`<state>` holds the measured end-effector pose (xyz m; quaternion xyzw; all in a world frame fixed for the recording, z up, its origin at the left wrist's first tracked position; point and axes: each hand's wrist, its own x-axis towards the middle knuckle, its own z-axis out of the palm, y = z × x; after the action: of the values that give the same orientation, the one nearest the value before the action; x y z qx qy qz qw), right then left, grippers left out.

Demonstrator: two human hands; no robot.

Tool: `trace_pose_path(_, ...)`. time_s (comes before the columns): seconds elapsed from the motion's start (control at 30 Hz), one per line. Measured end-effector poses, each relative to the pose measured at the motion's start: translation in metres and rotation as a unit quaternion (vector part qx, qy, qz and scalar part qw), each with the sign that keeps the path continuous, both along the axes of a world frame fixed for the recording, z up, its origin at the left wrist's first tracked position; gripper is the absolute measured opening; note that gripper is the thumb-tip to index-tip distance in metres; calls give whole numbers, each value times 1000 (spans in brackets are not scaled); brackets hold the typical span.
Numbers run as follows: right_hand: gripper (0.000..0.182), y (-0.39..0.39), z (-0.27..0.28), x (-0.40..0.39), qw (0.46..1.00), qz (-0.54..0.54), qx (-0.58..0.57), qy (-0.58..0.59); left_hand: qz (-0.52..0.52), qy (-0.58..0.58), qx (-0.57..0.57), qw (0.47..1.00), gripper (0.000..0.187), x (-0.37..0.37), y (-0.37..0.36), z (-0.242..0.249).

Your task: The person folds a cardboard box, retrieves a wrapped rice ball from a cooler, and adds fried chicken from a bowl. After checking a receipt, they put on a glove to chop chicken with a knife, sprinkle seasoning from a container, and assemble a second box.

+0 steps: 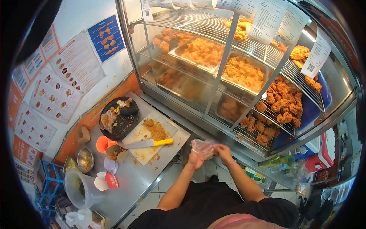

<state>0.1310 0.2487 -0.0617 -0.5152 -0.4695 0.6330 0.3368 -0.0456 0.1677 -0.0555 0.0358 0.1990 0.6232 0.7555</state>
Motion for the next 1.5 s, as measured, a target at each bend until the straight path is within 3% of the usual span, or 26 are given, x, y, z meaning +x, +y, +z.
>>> trace_pose_path(0.07,23,5,-5,5,998,23,-37,48,-11,-23,19,1000,84,-9,-3,1)
trace_pose_path(0.17,20,2,8,1,998,-28,3,54,14,33,15,999,79,-21,-2,1)
trace_pose_path(0.27,21,-3,0,-11,998,-32,31,41,126,81,9,989,73,-19,5,4)
trace_pose_path(0.37,23,-20,12,-36,983,-69,170,24,208,-15,-10,978,68,-15,5,34)
trace_pose_path(0.43,24,-49,73,-56,938,-75,334,-56,190,-44,-33,980,69,-21,4,40)
trace_pose_path(0.57,28,-61,90,-70,805,43,558,-198,138,9,19,990,77,-19,6,28)
trace_pose_path(0.67,18,-51,60,-70,830,101,513,-194,105,94,33,989,78,-13,17,8)
trace_pose_path(0.8,10,-42,51,-69,843,139,495,-161,266,116,7,957,60,-8,36,-25)
trace_pose_path(0.9,9,-45,45,-67,841,150,497,-151,329,111,-131,929,44,-6,39,-16)
trace_pose_path(0.97,7,-38,35,-64,835,151,498,-177,310,141,-152,928,35,-3,36,-13)
trace_pose_path(1.0,6,-36,31,-63,863,123,461,-168,272,235,-157,920,32,-3,32,-13)
trace_pose_path(1.03,5,-34,29,-63,887,94,423,-158,233,328,-162,901,29,-3,27,-11)
trace_pose_path(1.07,4,-34,27,-63,910,66,383,-148,156,488,-159,844,27,-4,17,-6)
trace_pose_path(1.1,5,-35,27,-61,919,65,361,-143,74,631,-152,758,26,-5,9,-5)
trace_pose_path(1.2,6,-37,20,-53,925,86,346,-129,94,849,69,516,29,-4,0,-53)
trace_pose_path(1.23,6,-41,21,-56,913,107,374,-123,130,852,51,505,29,4,-6,-39)
trace_pose_path(1.27,6,-42,22,-58,900,127,401,-117,83,864,83,490,30,2,-4,-45)
trace_pose_path(1.3,11,-42,26,-52,827,146,517,-167,36,874,114,472,31,-2,0,-57)
trace_pose_path(1.37,11,-44,34,-48,816,181,520,-177,-41,885,174,430,36,-8,2,-68)
trace_pose_path(1.43,12,-47,35,-47,808,221,515,-181,-72,879,197,428,43,-12,3,-75)
trace_pose_path(1.5,11,-58,32,-49,805,263,498,-184,-81,861,187,466,50,-8,4,-79)
